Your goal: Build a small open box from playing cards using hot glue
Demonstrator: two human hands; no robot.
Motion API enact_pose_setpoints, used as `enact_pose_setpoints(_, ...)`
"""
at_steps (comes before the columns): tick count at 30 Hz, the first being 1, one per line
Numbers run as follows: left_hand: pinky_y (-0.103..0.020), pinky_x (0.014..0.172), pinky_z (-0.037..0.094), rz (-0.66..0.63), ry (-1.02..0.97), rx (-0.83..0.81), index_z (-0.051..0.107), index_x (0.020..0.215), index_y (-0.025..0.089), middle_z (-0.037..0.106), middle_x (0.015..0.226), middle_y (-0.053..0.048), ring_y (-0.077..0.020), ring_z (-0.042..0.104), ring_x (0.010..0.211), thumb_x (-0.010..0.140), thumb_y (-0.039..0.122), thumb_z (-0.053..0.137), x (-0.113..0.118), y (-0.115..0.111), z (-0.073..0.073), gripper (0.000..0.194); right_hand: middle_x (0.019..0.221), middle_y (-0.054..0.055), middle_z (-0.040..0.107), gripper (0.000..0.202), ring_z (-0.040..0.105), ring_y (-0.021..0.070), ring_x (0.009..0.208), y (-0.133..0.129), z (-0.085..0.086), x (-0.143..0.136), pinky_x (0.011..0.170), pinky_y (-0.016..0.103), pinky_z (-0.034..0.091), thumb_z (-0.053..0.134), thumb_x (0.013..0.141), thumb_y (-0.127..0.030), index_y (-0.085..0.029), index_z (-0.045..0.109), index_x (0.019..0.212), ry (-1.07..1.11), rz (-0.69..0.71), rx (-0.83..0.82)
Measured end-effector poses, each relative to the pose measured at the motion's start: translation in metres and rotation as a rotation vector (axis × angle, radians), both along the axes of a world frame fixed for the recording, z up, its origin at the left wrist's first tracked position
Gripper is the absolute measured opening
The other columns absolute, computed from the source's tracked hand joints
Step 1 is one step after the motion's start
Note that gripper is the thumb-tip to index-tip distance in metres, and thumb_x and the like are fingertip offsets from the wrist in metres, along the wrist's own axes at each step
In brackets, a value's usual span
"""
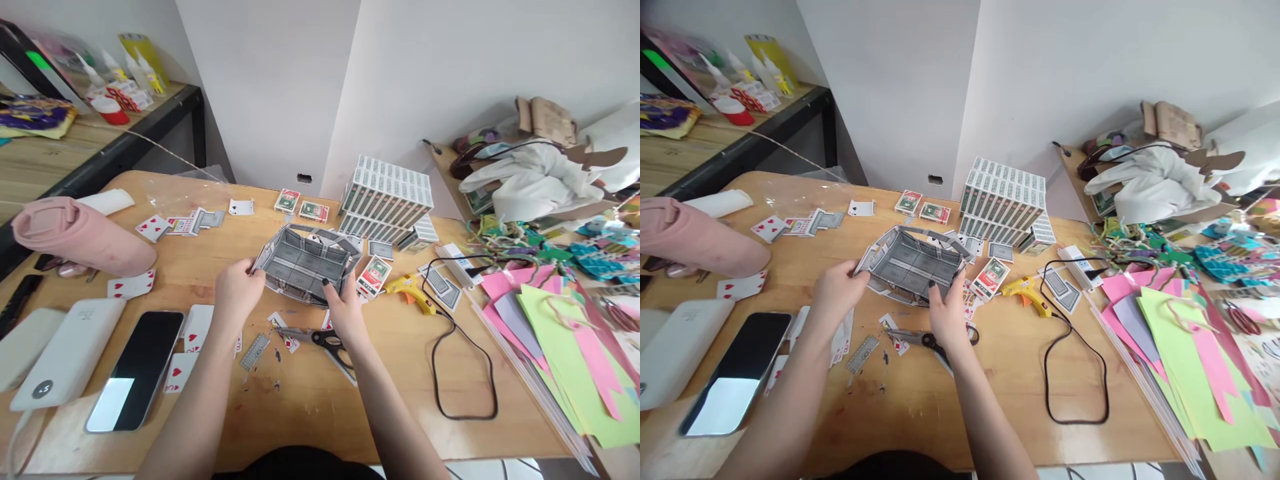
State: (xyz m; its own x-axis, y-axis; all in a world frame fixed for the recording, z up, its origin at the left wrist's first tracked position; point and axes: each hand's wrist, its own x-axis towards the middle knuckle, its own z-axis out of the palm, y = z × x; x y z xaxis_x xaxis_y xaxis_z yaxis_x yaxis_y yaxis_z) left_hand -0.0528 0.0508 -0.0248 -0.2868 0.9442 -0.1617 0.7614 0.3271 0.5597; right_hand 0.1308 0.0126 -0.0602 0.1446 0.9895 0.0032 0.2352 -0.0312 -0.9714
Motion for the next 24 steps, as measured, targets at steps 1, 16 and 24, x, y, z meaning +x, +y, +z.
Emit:
enact_pose_setpoints(1, -0.029, 0.056, 0.034, -0.013, 0.05, -0.017, 0.062, 0.067, 0.021, 0.062, 0.063, -0.004, -0.0209, 0.056, 0.064, 0.07, 0.026, 0.045, -0.004, 0.007, 0.001, 0.018, 0.146, 0.008, 0.038, 0.061, 0.027, 0.0197, 0.138, -0.002, 0.002, -0.003, 0.115, 0.04, 0.018, 0.043, 0.088, -0.035, -0.022, 0.023, 0.144, 0.01, -0.018, 0.003)
enact_pose_setpoints(16, -0.032, 0.054, 0.029, -0.18, 0.321, -0.006, 0.051, 0.063, 0.022, 0.058, 0.065, -0.009, -0.0254, 0.054, 0.064, 0.075, 0.03, 0.042, -0.026, 0.048, 0.007, 0.017, 0.147, 0.01, 0.037, 0.069, 0.026, 0.0241, 0.139, 0.014, -0.021, 0.016, 0.113, 0.042, 0.023, 0.051, 0.082, -0.042, -0.022, 0.026, 0.144, -0.035, -0.075, 0.007)
enact_pose_setpoints(24, -0.033, 0.055, 0.03, -0.19, 0.368, 0.015, 0.051, 0.067, 0.022, 0.061, 0.071, -0.011, -0.028, 0.057, 0.068, 0.077, 0.034, 0.042, -0.032, 0.059, -0.002, 0.018, 0.128, 0.011, 0.055, 0.062, 0.05, 0.0213, 0.12, 0.028, -0.031, 0.013, 0.103, 0.037, 0.036, 0.057, 0.077, -0.033, -0.018, 0.035, 0.133, 0.179, -0.069, 0.025)
